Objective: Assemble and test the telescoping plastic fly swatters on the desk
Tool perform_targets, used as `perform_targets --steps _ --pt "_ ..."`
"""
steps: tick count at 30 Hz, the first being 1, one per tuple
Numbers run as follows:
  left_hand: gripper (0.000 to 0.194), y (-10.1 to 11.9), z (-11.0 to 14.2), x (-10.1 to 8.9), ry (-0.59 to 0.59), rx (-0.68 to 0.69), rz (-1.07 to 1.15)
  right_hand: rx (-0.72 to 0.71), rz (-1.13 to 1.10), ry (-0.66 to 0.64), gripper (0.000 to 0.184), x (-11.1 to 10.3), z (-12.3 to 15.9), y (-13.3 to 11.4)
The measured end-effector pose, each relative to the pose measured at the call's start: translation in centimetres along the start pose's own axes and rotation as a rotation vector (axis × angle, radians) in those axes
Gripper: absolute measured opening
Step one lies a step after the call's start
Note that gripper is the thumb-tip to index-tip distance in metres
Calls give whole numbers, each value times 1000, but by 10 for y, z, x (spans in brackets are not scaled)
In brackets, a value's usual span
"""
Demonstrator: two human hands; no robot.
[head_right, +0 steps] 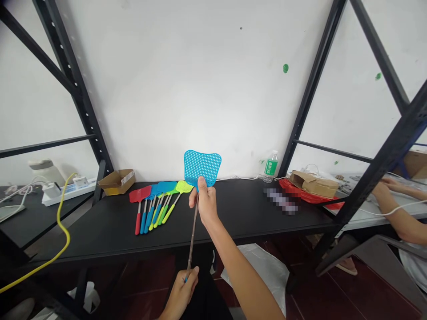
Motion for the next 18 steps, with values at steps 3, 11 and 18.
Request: perform_targets --steps 3,11,18 --pt "66 -2 0 -1 3 5 -1 3 6 -3 74 1 5 2" --pt "66 3 2 2 -1 24 8 56 85 -4 77 0 37 38" --pt "63 12 5 4 -51 35 -22 62 89 34 75 -9 57 53"
Point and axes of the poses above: each hand's wrist, its own z-axis away from the middle knuckle, its own x-axis out of the palm, y = z × x, the point moved 7 cm from there along -z, towards the middle knuckle, and after that the axes turned 5 degrees about z, right-handed, at the moved point
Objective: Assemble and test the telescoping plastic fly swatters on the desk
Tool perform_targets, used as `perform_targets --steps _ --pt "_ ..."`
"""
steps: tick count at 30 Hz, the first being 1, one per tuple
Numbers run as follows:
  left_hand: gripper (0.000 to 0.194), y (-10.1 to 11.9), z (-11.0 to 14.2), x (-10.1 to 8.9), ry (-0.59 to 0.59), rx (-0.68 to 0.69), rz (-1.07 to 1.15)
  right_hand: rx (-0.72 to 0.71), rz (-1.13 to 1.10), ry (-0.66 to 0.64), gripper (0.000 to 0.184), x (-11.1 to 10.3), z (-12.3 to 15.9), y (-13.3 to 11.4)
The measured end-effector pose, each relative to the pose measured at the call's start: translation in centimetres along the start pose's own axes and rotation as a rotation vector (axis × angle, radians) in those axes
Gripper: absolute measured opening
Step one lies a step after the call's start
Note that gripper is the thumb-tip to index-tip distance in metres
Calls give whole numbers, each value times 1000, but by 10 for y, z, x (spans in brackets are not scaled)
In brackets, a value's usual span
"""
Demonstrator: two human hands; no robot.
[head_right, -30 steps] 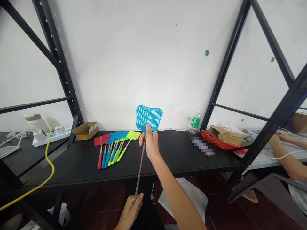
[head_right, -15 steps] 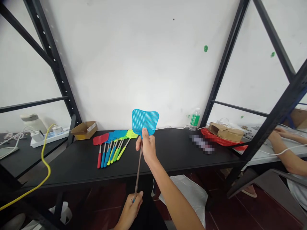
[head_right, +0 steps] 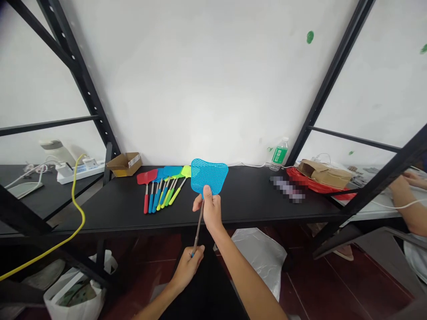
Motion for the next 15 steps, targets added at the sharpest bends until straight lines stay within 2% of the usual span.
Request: perform_targets --steps 7,15 --pt "63 2 1 -1 6 12 -17 47 -38 -54 76 9 8 -4" --pt "63 3 3 -1 16 -16 -35 35 -57 -91 76 12 18 -3"
Point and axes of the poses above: each hand's wrist, its own z-axis away from the middle knuckle, its own x-axis out of the palm, y = z × x, the point moved 7 cm from there along -z, towards the middle knuckle, and after that the axes turned 5 degrees about z, right-handed, at the moved point
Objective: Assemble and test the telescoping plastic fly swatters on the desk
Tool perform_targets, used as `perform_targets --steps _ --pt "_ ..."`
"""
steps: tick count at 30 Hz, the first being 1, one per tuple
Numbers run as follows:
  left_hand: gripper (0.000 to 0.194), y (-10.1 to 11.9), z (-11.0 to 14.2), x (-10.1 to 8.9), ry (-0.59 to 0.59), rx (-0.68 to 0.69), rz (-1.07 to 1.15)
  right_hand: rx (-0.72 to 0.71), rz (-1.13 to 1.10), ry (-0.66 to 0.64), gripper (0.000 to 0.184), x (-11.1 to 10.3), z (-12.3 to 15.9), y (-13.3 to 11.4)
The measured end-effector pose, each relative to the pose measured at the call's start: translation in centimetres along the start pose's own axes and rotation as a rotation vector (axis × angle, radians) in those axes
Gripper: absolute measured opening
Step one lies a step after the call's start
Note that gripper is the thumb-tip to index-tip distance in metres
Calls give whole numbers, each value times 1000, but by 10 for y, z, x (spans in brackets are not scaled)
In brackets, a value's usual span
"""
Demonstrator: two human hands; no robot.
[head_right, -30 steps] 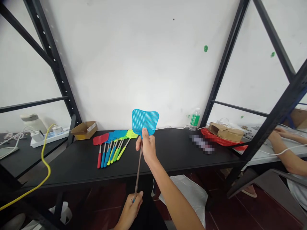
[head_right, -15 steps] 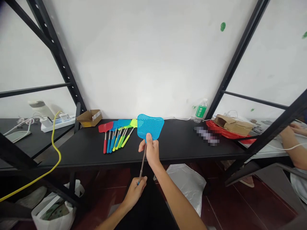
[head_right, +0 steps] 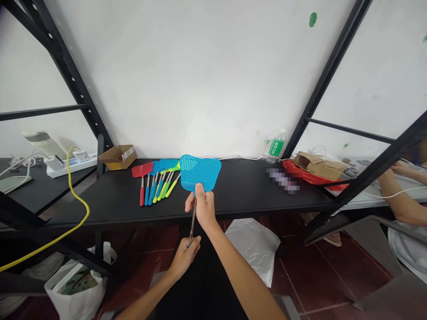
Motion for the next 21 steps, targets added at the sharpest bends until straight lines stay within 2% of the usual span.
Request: perform_targets --steps 8,16,18,21 --pt "60 -2 -1 0 -4 17 4 49 34 -33 75 5 32 32" --pt "41 4 3 -6 55 81 109 103 67 -93 72 9 71 74" --pt "35 5 3 -6 55 80 128 109 82 -98 71 6 74 78" --pt "40 1 3 -6 54 52 121 97 115 -105 69 3 73 75"
Point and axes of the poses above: each hand's wrist, its own z-axis away from the middle knuckle, its own x-axis out of the palm, y = z × x, the point moved 7 cm from there along -z, towards the middle knuckle, and after that the axes turned 5 degrees about z, right-handed, at the moved point
